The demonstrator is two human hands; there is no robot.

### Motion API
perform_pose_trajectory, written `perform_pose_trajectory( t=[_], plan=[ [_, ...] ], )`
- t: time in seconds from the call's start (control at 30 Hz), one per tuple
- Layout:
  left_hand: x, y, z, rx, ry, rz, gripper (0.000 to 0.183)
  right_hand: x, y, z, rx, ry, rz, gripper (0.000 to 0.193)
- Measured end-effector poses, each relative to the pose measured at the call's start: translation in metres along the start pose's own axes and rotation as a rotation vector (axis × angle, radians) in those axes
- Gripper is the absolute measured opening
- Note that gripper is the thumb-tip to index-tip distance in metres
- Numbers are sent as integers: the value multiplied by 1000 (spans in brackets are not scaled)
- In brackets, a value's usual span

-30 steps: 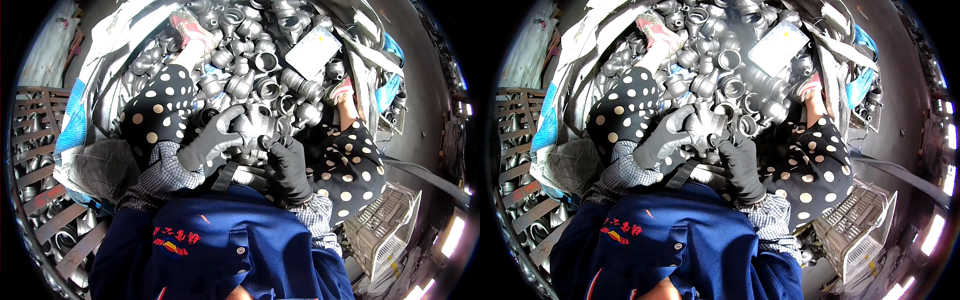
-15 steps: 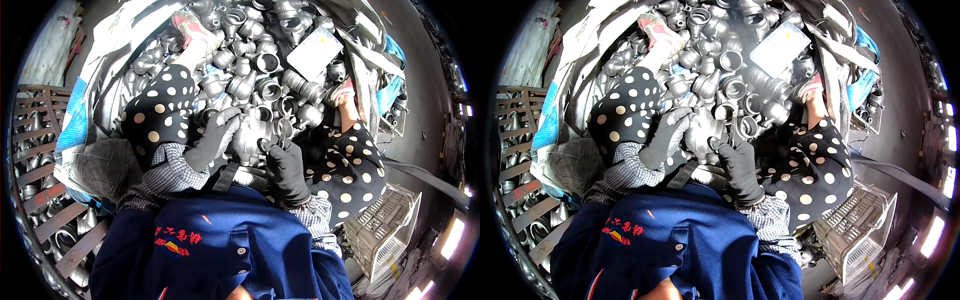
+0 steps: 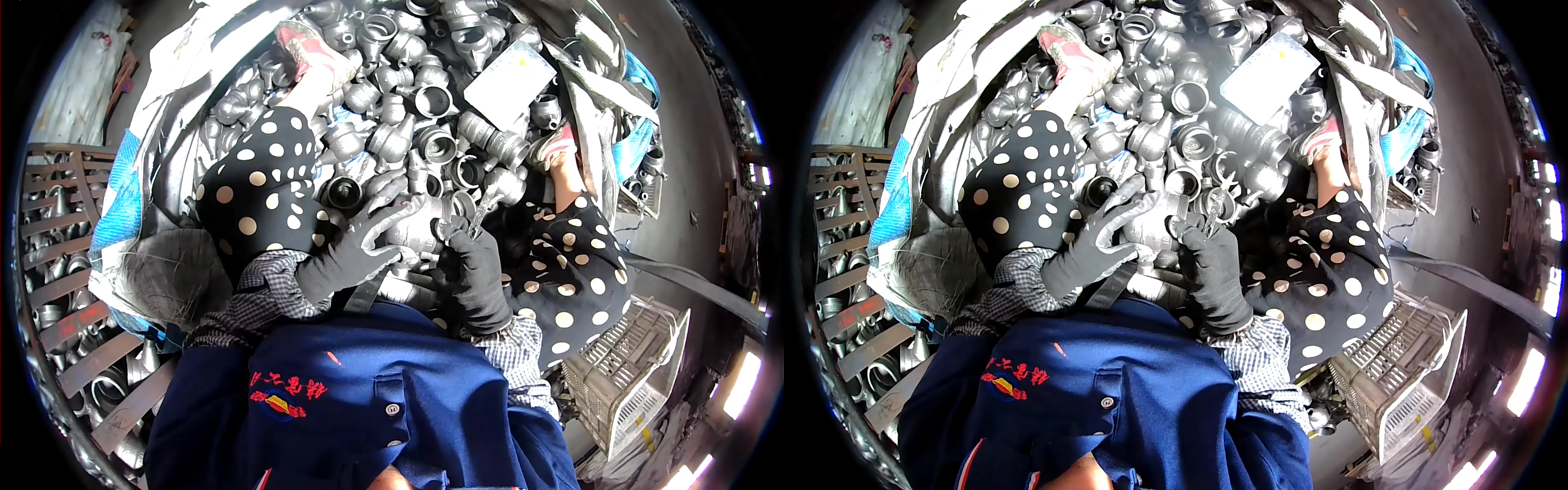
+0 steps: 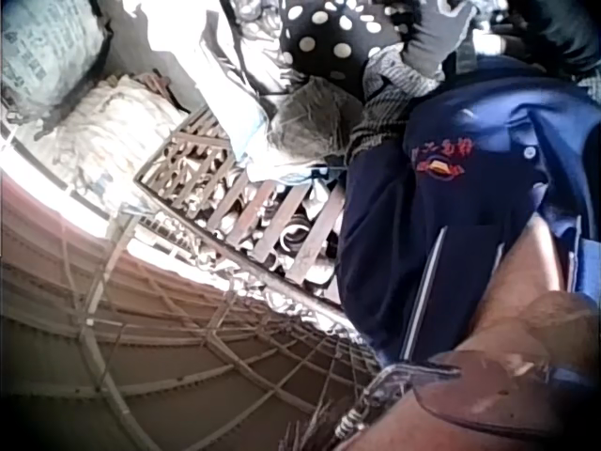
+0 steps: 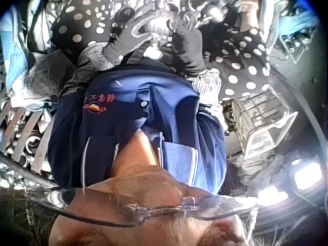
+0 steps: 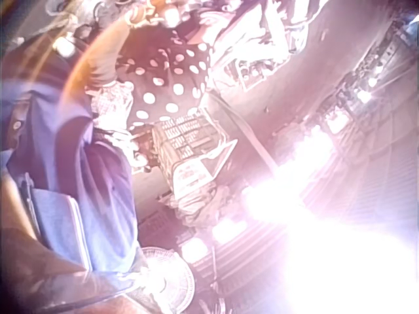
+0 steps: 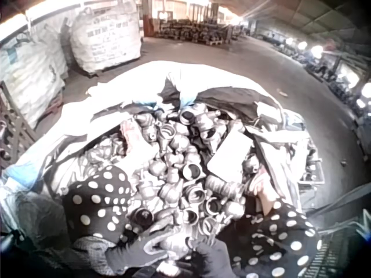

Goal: The person cleans small metal industrial parts by hand while sitting over a large bag filled with the items.

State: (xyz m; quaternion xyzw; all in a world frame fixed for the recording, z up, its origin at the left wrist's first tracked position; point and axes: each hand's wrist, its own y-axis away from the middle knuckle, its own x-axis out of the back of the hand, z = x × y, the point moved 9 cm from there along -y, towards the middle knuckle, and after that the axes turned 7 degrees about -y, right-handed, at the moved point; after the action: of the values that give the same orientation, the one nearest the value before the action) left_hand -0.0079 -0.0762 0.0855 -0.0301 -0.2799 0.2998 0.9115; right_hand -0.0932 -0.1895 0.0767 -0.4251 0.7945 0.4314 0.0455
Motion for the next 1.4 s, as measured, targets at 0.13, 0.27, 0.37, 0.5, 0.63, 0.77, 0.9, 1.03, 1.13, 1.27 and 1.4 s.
perform_pose_trajectory(
  t=[0.13,0.27,0.37,0.5,0.63,0.77,0.9,1.03,1.13,1.27,1.4],
  plan=[
    [-1,4,-2,54,94,10,55,7,-4,3,7,4,22,13],
    [3,2,1,32,150,27,37,-10,5,-5,7,-55,60,14],
    [2,4,-7,128,436,80,50,5,-3,-7,72,63,-10,17],
    [9,-6,-25,132,582,198,94,-8,0,-23,317,276,-140,20],
    [-13,3,-52,354,679,84,104,-8,1,-14,59,70,-69,23],
    [-6,0,-45,272,297,101,105,-9,-10,-11,168,87,-56,27],
    [3,-8,-19,164,93,159,102,-7,-21,-13,323,367,-51,36],
    [-4,4,-40,254,123,142,100,-9,-20,-10,330,509,-17,43],
    [-10,10,-58,338,310,144,102,-17,-16,-12,326,571,-98,49],
    [-10,9,-62,380,399,84,112,-14,-14,-9,340,518,-180,52],
    [-11,16,-76,419,558,120,112,-15,-14,-8,353,365,-208,40]
  ],
)
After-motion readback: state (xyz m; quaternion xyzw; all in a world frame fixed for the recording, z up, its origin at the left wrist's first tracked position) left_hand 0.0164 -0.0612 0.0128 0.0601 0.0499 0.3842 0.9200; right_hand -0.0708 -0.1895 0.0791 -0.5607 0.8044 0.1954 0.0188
